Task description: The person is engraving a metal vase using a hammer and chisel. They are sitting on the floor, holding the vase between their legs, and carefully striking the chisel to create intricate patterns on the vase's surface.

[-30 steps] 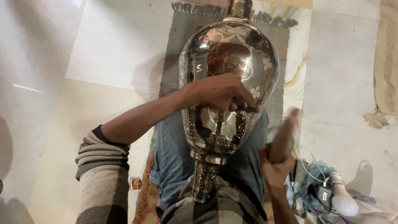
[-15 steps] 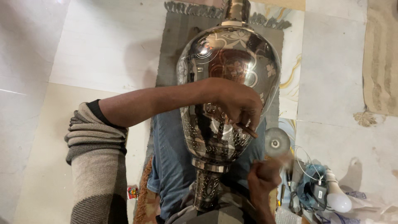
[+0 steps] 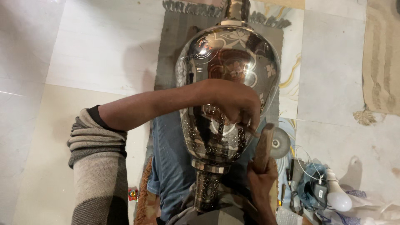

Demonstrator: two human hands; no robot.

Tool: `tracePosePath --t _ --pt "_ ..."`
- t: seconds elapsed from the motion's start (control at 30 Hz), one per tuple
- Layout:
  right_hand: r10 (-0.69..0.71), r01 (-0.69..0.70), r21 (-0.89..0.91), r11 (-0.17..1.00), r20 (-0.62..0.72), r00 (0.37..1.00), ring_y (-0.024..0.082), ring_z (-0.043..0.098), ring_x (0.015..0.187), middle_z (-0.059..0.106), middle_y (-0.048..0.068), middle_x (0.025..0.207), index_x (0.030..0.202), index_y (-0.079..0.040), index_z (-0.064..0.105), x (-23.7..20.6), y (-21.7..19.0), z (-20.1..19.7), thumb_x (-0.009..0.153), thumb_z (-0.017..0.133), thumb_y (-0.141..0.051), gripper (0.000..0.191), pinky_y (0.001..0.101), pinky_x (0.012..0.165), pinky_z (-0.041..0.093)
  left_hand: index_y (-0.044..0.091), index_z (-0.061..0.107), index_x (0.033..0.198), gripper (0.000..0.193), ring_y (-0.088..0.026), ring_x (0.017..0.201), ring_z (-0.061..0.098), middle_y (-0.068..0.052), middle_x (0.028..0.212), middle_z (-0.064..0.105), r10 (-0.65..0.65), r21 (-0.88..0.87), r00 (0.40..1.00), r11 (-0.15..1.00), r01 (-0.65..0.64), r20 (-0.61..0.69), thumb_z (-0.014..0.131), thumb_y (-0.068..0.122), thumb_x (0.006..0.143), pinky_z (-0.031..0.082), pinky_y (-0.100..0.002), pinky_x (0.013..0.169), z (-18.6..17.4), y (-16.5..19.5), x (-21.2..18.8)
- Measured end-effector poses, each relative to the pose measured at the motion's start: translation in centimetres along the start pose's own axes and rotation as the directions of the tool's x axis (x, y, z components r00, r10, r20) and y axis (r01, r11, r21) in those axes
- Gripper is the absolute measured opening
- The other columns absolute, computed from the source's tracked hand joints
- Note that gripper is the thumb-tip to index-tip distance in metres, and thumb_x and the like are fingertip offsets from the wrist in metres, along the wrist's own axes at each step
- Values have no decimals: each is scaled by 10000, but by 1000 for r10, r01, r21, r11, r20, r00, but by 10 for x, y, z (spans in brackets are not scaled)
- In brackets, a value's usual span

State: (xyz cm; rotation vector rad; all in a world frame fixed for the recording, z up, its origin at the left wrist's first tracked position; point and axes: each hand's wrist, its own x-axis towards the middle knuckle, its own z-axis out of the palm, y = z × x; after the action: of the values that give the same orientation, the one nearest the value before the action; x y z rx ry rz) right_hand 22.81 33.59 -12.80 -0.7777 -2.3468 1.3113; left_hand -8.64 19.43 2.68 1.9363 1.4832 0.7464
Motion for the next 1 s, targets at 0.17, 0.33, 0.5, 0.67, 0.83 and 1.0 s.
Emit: tracePosePath --t 0.17,0.33,0.5,0.67,0.83,1.0 --pt "224 -215 240 947 -8 975 125 634 789 677 39 880 986 -9 668 -13 11 6 798 816 -51 243 291 730 522 193 760 1165 491 -109 685 746 -29 820 778 4 -64 962 998 -22 -275 723 -64 749 522 -320 554 2 0 -4" --pt "234 -264 283 922 136 963 112 654 803 723 38 888 999 -16 718 -17 17 5 804 787 -31 207 284 736 524 185 760 1168 535 -122 665 734 -31 791 775 -23 -190 995 982 5 -95 716 -71 700 536 -322 548 -6 -6 8" --pt "259 -271 140 952 95 961 125 655 809 716 51 895 994 6 729 -3 12 -4 786 809 -31 225 301 738 532 177 790 1082 452 -130 668 743 -19 793 788 -27 -110 999 994 22 -45 727 -56 699 507 -347 546 -9 -8 17" --pt "147 -128 224 966 -70 987 115 655 860 721 45 951 992 12 709 1 8 -6 816 815 -34 210 276 788 527 161 784 1068 447 -134 697 759 -20 828 789 47 -161 999 986 -50 -22 737 -46 675 540 -329 575 -12 -11 21" --pt "105 89 640 763 -259 960 108 658 785 705 21 902 1026 -88 623 -1 12 6 849 860 -84 295 253 742 543 213 804 1063 424 -118 736 777 -1 864 806 7 -148 1000 989 -6 7 776 3 696 546 -337 568 -11 -10 25" --pt "-36 76 136 988 -273 961 92 617 785 684 27 884 965 -26 699 13 29 12 869 837 -59 171 254 733 511 231 802 1072 496 -135 750 783 -9 846 801 -69 -130 997 989 74 43 737 -27 654 559 -345 585 -14 -7 25"
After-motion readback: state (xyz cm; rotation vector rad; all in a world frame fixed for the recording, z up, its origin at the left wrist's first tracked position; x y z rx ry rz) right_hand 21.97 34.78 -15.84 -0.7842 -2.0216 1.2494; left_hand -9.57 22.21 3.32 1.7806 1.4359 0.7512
